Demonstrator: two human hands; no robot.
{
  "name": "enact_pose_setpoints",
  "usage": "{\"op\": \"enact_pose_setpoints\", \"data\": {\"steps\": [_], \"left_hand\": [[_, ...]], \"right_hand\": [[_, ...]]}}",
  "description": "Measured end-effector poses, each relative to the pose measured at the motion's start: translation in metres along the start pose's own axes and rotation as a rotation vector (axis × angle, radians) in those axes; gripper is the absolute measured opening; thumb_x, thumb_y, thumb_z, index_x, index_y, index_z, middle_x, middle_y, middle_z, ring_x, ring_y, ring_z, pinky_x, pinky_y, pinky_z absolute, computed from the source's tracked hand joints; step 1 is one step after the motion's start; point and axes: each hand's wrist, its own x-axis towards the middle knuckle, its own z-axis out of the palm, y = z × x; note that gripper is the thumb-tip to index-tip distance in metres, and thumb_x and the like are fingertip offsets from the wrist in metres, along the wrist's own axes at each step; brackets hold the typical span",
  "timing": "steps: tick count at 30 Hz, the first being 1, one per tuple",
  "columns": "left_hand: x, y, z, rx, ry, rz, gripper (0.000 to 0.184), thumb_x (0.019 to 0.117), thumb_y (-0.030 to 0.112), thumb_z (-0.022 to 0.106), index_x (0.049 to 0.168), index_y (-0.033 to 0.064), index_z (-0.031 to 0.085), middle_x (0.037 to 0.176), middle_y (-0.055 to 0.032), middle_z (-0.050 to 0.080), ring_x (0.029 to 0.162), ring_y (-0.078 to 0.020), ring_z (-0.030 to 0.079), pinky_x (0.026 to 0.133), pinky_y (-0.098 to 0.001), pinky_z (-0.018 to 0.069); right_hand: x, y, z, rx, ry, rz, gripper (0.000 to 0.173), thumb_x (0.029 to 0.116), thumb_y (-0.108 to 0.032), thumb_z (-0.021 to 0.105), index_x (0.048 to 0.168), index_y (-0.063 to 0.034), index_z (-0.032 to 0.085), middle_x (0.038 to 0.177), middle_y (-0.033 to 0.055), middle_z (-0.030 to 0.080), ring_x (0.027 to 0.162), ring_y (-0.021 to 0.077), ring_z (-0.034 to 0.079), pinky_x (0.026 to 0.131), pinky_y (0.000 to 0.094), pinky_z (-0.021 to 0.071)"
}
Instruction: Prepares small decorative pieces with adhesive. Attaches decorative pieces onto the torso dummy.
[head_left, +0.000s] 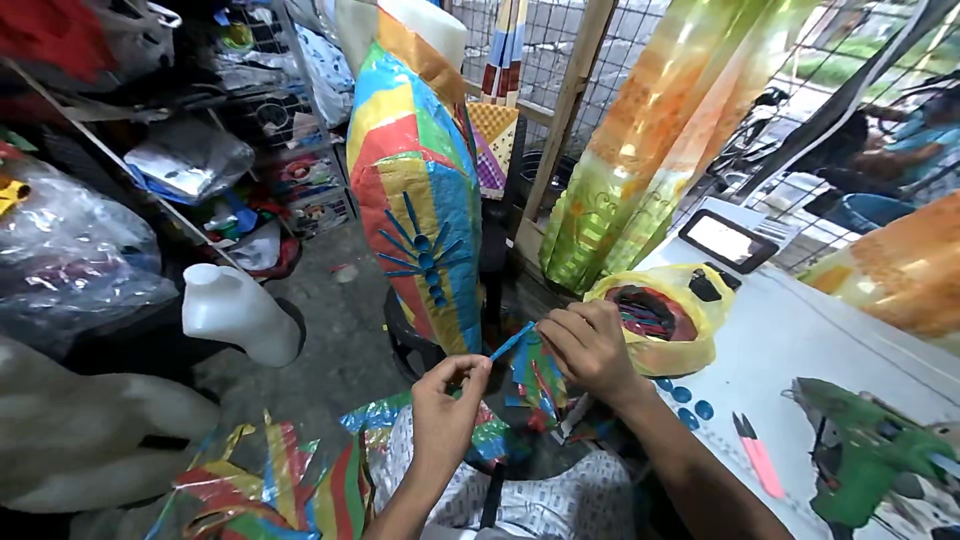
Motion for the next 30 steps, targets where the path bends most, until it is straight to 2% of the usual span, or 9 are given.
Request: {"op": "enact_pose_setpoints", "data": {"steps": [2, 4, 9, 14, 19, 22, 25, 28, 30], "left_hand": [[-0.001, -0.011, 0.005, 0.255, 0.11, 0.266, 0.018, 0.0966, 0.02, 0.065, 0.095, 0.0072, 0.078, 0.083, 0.0012, 0.074, 0.074, -0.0026, 0.063, 0.082, -0.0276, 0.0457], [0.002, -0.02, 0.005, 0.448, 0.183, 0.518, 0.018, 0.0999, 0.021, 0.064, 0.096, 0.0075, 0.076, 0.083, -0.0038, 0.074, 0.072, -0.0084, 0.063, 0.083, -0.0335, 0.0408], [0.023, -0.029, -0.008, 0.583, 0.165, 0.86, 0.019, 0.1048, 0.024, 0.059, 0.097, 0.009, 0.068, 0.083, -0.0052, 0.072, 0.074, -0.0136, 0.063, 0.081, -0.0315, 0.0422], [0.07, -0.004, -0.035, 0.571, -0.188, 0.919, 0.02, 0.1032, 0.02, 0.057, 0.093, 0.0066, 0.067, 0.081, -0.0082, 0.067, 0.077, -0.02, 0.064, 0.072, -0.0324, 0.0502], [0.132, 0.034, -0.057, 0.694, -0.551, 0.94, 0.019, 0.1013, 0.015, 0.056, 0.095, 0.0038, 0.07, 0.083, -0.0095, 0.065, 0.075, -0.026, 0.065, 0.066, -0.041, 0.0529], [0.156, 0.047, -0.061, 0.777, -0.66, 0.977, 0.021, 0.1028, 0.016, 0.055, 0.095, 0.0026, 0.069, 0.084, -0.0115, 0.066, 0.077, -0.0289, 0.066, 0.067, -0.0427, 0.0541], [0.164, 0.056, -0.058, 0.835, -0.715, 0.975, 0.021, 0.1027, 0.015, 0.055, 0.092, 0.0026, 0.068, 0.084, -0.0119, 0.066, 0.079, -0.0292, 0.067, 0.069, -0.0435, 0.0548], [0.165, 0.061, -0.054, 0.877, -0.734, 0.949, 0.019, 0.1009, 0.014, 0.057, 0.089, 0.0024, 0.067, 0.081, -0.0118, 0.065, 0.077, -0.0293, 0.067, 0.067, -0.0435, 0.053], [0.165, 0.062, -0.053, 0.883, -0.735, 0.94, 0.017, 0.0999, 0.012, 0.057, 0.089, 0.0026, 0.067, 0.082, -0.0116, 0.066, 0.078, -0.0293, 0.067, 0.067, -0.0432, 0.0525]], "right_hand": [[0.001, 0.0, -0.002, -0.003, -0.003, -0.001, 0.014, 0.102, -0.017, 0.059, 0.097, -0.0113, 0.07, 0.092, 0.0056, 0.071, 0.09, 0.0231, 0.061, 0.089, 0.0378, 0.0415], [0.001, 0.0, -0.004, 0.009, -0.01, 0.009, 0.016, 0.1032, -0.02, 0.057, 0.097, -0.0115, 0.07, 0.092, 0.0053, 0.071, 0.091, 0.0229, 0.061, 0.091, 0.0385, 0.0407], [0.0, -0.001, -0.006, 0.264, -0.146, 0.131, 0.023, 0.1044, -0.026, 0.053, 0.096, -0.0124, 0.07, 0.093, 0.0041, 0.071, 0.098, 0.0217, 0.063, 0.096, 0.0431, 0.0402], [0.003, -0.017, -0.002, 0.654, -0.314, 0.356, 0.02, 0.1013, -0.026, 0.059, 0.098, -0.0106, 0.071, 0.097, 0.0028, 0.071, 0.101, 0.018, 0.063, 0.097, 0.0431, 0.0427], [0.021, -0.026, 0.003, 0.766, -0.211, 0.555, 0.018, 0.0972, -0.025, 0.067, 0.096, -0.0102, 0.078, 0.095, -0.0006, 0.074, 0.099, 0.0123, 0.065, 0.093, 0.0376, 0.0501], [0.047, -0.023, 0.0, 0.709, -0.102, 0.618, 0.011, 0.0929, -0.02, 0.072, 0.094, -0.0115, 0.078, 0.094, -0.0018, 0.073, 0.095, 0.0109, 0.065, 0.087, 0.0338, 0.0529], [0.073, -0.028, 0.0, 0.638, -0.082, 0.632, 0.01, 0.0914, -0.019, 0.074, 0.096, -0.012, 0.079, 0.096, 0.0003, 0.072, 0.096, 0.016, 0.064, 0.086, 0.0398, 0.05], [0.087, -0.034, 0.01, 0.626, -0.101, 0.635, 0.01, 0.0908, -0.011, 0.073, 0.096, -0.0065, 0.079, 0.098, 0.0075, 0.072, 0.095, 0.024, 0.064, 0.086, 0.0473, 0.0482], [0.093, -0.036, 0.012, 0.659, -0.155, 0.685, 0.01, 0.091, -0.006, 0.071, 0.097, -0.0045, 0.079, 0.101, 0.0092, 0.072, 0.096, 0.024, 0.064, 0.084, 0.045, 0.0503]]}}
